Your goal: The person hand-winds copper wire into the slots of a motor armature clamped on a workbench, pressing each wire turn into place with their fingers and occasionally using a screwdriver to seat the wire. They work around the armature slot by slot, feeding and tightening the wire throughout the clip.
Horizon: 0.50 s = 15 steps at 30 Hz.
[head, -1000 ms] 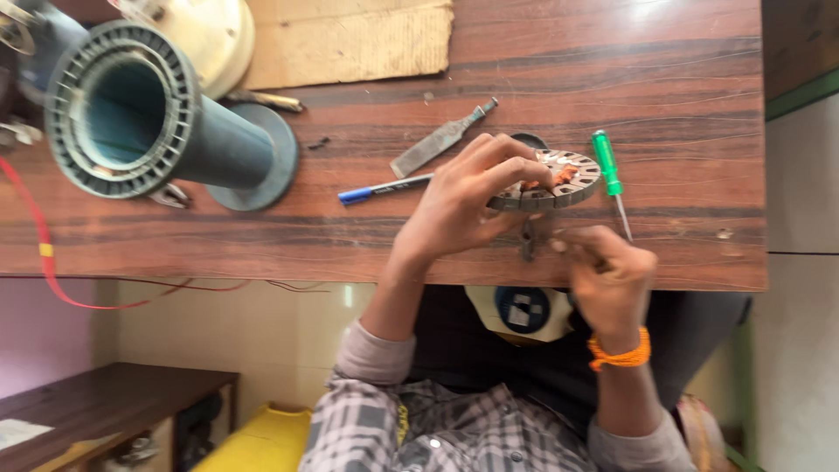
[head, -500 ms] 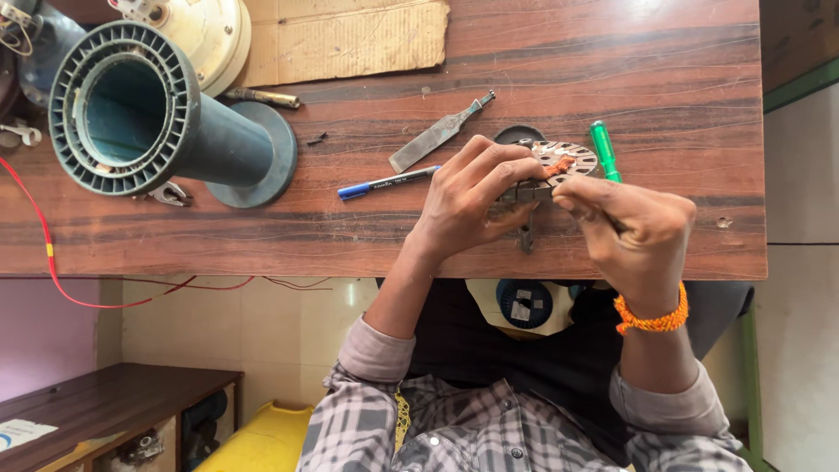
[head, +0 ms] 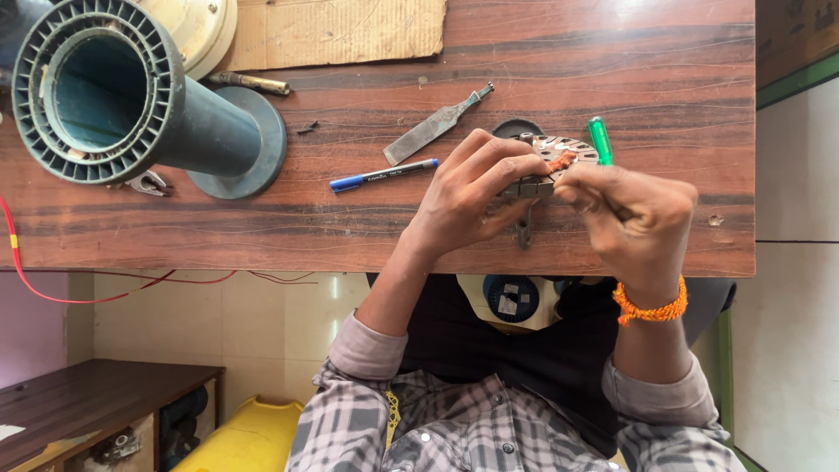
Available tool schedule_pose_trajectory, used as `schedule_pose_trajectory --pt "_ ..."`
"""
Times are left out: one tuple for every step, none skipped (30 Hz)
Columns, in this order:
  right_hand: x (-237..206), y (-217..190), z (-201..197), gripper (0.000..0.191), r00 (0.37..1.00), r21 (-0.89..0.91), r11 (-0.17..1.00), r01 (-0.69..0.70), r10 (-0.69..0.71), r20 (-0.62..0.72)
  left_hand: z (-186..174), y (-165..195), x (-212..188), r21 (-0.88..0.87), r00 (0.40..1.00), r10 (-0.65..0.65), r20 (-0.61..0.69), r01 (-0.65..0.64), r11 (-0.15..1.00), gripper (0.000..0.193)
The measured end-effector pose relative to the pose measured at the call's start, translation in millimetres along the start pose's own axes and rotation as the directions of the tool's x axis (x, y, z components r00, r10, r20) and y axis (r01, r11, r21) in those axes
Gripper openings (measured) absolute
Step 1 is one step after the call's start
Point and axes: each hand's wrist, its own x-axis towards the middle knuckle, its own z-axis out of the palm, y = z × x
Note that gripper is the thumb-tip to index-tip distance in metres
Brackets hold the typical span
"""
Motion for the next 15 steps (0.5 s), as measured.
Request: schedule_pose_trajectory --pt "1.2 1.0 -0.5 0.010 1.000 -0.016 1.000 0.006 -0.006 0.000 0.9 -0.6 -0.9 0.002 1.000 -0.004 0.005 0.004 1.000 0.051" --pt "4.8 3.2 -1.3 0.011 1.000 -0.032 0.999 0.012 -0.012 -0.003 1.9 -1.6 -1.5 0.005 1.000 -0.007 0.010 0.007 1.000 0.051" --pt "9.2 5.7 -1.9 0.013 1.000 -0.048 0.999 0.020 -0.020 -0.007 2.8 -2.6 -2.0 0.008 1.000 -0.006 0.016 0.006 1.000 0.051" --pt "14.0 8.3 -1.9 0.010 1.000 -0.069 0.997 0.022 -0.022 -0.002 3.8 -3.2 -2.5 0.010 1.000 -0.013 0.014 0.012 1.000 0.051" --pt "19.4 11.2 -1.8 0.008 1.000 -0.090 0.996 0.025 -0.024 0.002 4.5 -3.5 -2.6 0.012 1.000 -0.018 0.011 0.018 1.000 0.050" --pt "25.4 14.5 -1.2 0.006 1.000 -0.110 0.994 0.028 -0.027 0.006 4.9 -3.6 -2.5 0.015 1.000 -0.023 0.010 0.023 1.000 0.050" --pt "33.2 18.7 0.5 0.005 0.997 -0.116 0.990 0.074 -0.072 0.024 4.7 -3.4 -1.8 0.024 0.999 -0.028 0.014 0.028 0.999 0.050" --pt "41.5 23.1 2.8 0.006 0.992 -0.121 0.985 0.120 -0.116 0.041 4.0 -2.7 -0.8 0.033 0.999 -0.034 0.019 0.034 0.999 0.051" --pt "47.0 26.0 4.5 0.006 0.985 -0.125 0.978 0.166 -0.160 0.058 2.9 -1.6 0.7 0.042 0.999 -0.040 0.025 0.038 0.998 0.051" --pt "49.5 27.6 5.4 0.007 0.987 -0.120 0.980 0.156 -0.149 0.063 1.4 0.1 2.7 0.033 0.999 -0.045 0.027 0.044 0.998 0.048" --pt "51.6 28.8 6.0 0.008 0.988 -0.116 0.982 0.146 -0.138 0.068 -0.3 2.3 5.0 0.023 0.998 -0.050 0.028 0.050 0.998 0.044" --pt "53.6 29.9 5.7 0.009 0.989 -0.113 0.984 0.135 -0.127 0.074 -2.1 4.3 8.2 0.012 0.998 -0.056 0.029 0.056 0.998 0.041" --pt "55.9 30.9 4.9 0.006 0.986 -0.127 0.980 0.155 -0.146 0.075 -3.8 6.0 12.0 -0.130 0.989 -0.143 0.022 0.145 0.981 0.051" --pt "57.6 31.4 4.5 0.005 0.983 -0.140 0.975 0.174 -0.164 0.080 -5.4 7.7 15.7 -0.270 0.972 -0.232 0.027 0.231 0.935 0.061" --pt "58.3 31.3 4.6 0.004 0.980 -0.150 0.970 0.191 -0.180 0.085 -7.2 8.9 19.3 -0.403 0.947 -0.318 0.049 0.310 0.861 0.072"
